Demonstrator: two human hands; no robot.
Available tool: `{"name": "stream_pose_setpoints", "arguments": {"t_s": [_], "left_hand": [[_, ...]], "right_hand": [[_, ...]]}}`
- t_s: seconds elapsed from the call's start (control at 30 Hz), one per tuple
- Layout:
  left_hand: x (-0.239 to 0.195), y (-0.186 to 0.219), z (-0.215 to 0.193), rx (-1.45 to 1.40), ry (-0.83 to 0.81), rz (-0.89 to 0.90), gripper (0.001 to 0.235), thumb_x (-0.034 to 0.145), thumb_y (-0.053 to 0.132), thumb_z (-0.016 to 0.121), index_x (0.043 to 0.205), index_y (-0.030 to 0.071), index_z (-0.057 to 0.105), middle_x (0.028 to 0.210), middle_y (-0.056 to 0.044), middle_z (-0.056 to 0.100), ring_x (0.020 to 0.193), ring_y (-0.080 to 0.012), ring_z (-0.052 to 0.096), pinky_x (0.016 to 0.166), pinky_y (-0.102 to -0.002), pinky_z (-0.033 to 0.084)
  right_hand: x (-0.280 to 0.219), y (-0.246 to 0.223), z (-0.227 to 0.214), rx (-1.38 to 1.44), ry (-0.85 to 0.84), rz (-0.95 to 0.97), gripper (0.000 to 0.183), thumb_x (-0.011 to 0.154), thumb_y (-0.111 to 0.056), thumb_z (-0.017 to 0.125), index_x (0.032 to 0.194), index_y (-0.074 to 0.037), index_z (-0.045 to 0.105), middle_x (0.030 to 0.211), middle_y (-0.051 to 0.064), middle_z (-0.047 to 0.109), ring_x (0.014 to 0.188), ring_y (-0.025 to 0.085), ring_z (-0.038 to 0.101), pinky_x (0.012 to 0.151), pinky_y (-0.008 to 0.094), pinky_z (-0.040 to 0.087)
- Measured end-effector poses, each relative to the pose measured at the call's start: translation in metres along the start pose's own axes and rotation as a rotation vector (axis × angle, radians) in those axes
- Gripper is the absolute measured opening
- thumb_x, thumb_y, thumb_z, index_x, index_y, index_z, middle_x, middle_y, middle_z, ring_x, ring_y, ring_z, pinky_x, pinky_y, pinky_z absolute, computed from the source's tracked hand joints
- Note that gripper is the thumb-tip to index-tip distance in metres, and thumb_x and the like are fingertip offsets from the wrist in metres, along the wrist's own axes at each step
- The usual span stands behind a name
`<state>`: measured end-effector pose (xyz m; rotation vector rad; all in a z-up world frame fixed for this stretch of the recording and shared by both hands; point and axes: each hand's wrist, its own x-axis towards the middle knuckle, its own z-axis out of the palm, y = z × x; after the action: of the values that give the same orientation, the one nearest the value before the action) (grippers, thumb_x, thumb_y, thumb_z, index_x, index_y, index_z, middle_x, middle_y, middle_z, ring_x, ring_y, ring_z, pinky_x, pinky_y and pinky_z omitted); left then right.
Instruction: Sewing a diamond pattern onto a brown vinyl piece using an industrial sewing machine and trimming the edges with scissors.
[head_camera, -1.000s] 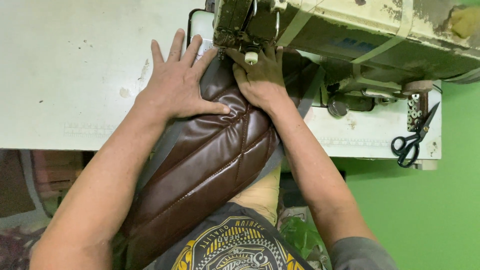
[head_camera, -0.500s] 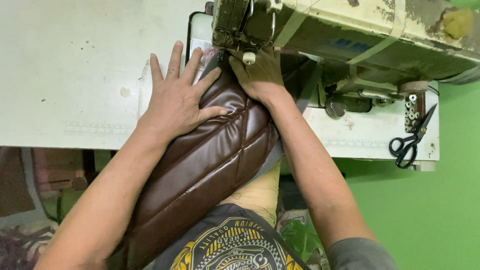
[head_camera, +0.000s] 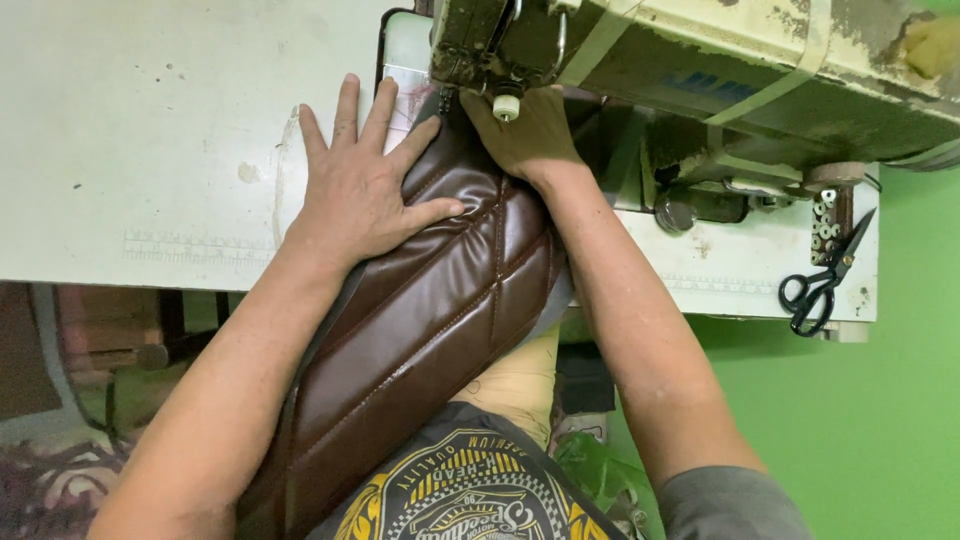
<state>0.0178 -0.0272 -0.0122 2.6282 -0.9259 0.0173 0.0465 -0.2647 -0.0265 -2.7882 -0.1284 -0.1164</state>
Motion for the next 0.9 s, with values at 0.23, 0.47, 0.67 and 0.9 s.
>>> {"name": "stream_pose_setpoints", "arguments": {"t_s": [0.23,0.47,0.67,0.9], "left_hand": [[0.002,-0.002,-0.009,-0.002,-0.137,-0.033,0.105,0.079,0.093,0.036,0.162,0.028,0.029,0.169,-0.020,0.012,0.152,-0.0450,-0.001,0.109,-0.081,0.001],[-0.002,-0.001,-0.005,0.021,-0.129,-0.018,0.107,0.082,0.092,0.035,0.163,0.024,0.025,0.169,-0.020,0.013,0.152,-0.0457,0.000,0.109,-0.081,0.003],[-0.003,0.000,-0.010,-0.002,-0.178,-0.021,0.107,0.081,0.091,0.035,0.163,0.025,0.023,0.169,-0.019,0.011,0.153,-0.0454,-0.001,0.110,-0.079,0.001],[0.000,0.003,-0.019,0.023,-0.233,-0.040,0.107,0.079,0.090,0.039,0.164,0.027,0.022,0.170,-0.017,0.011,0.153,-0.0451,-0.001,0.111,-0.079,0.004]], "right_hand": [[0.008,-0.003,0.000,-0.007,-0.002,0.006,0.051,0.101,-0.050,0.038,0.121,-0.016,0.072,0.125,0.015,0.072,0.119,0.043,0.059,0.092,0.051,0.041],[0.002,-0.005,-0.002,-0.037,-0.039,0.034,0.061,0.103,-0.057,0.034,0.078,-0.017,0.072,0.080,0.010,0.076,0.088,0.041,0.068,0.091,0.049,0.038],[-0.001,-0.013,-0.006,-0.046,-0.069,0.040,0.056,0.102,-0.053,0.033,0.091,-0.019,0.076,0.096,0.014,0.077,0.101,0.042,0.064,0.099,0.051,0.031],[0.005,-0.014,-0.001,-0.064,0.009,0.057,0.053,0.098,-0.053,0.034,0.112,-0.025,0.076,0.115,0.011,0.076,0.116,0.037,0.063,0.106,0.060,0.024]]}}
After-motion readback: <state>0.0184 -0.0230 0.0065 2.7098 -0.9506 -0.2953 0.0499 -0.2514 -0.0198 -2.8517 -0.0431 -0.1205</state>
